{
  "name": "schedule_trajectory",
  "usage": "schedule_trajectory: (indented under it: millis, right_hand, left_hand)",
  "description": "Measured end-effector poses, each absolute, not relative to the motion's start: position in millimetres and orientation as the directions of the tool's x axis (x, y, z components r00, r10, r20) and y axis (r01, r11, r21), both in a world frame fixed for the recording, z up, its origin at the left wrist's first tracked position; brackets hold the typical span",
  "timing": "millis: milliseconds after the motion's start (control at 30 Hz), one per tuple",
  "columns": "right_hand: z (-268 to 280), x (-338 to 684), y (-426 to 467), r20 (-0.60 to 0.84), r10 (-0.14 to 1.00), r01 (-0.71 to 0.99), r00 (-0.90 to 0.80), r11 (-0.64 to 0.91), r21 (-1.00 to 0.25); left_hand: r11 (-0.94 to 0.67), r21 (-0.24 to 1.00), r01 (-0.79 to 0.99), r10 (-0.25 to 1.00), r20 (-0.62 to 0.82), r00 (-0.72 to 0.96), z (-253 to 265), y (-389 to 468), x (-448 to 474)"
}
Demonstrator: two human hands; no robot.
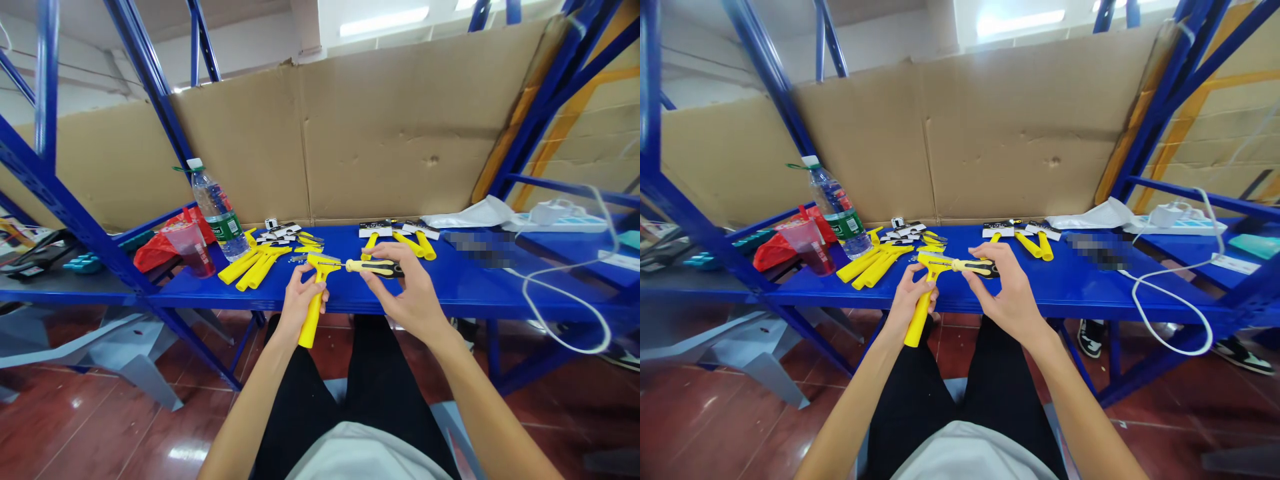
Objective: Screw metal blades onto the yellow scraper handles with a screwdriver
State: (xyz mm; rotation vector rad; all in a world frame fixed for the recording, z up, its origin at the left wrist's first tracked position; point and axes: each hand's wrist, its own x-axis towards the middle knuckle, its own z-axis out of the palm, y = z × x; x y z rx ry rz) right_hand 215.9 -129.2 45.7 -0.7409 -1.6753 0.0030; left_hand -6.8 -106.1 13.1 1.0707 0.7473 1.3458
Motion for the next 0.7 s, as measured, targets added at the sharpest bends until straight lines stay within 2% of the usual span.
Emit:
schedule_trajectory:
  millis: [100, 267, 400, 467, 567, 700]
  right_hand:
    - [45.5, 215.7, -130.0, 0.872, 0.481, 0.389, -0.092, 0.824, -0.413]
    - [44.7, 216.9, -128.2, 0.867, 0.498, 0.487, 0.023, 0.752, -0.445]
    - [44.6, 220.1, -127.3, 0.844, 0.534, 0.38, -0.053, 0.792, -0.478]
    - [44.2, 220.7, -127.8, 0.849, 0.529, 0.367, -0.022, 0.794, -0.485]
    - [43.5, 220.3, -127.5, 0.856, 0.513, 0.452, 0.063, 0.75, -0.483]
    - [42.2, 219.7, -125.3, 0.854, 0.516, 0.539, 0.056, 0.705, -0.462]
  left_hand:
    - [-0.117, 0.909, -0.399, 0.977, 0.177, 0.115, 11.8, -104.8, -8.6]
    - [-0.135, 0.91, -0.392, 0.975, 0.194, 0.113, 12.6, -105.8, -10.3]
    - [-0.139, 0.907, -0.397, 0.973, 0.2, 0.116, 12.4, -105.4, -10.9]
    - [-0.139, 0.906, -0.4, 0.971, 0.204, 0.125, 11.4, -105.0, -11.0]
    - [-0.14, 0.906, -0.398, 0.968, 0.209, 0.137, 10.0, -104.6, -11.1]
    - [-0.156, 0.907, -0.391, 0.966, 0.223, 0.131, 9.8, -104.3, -11.4]
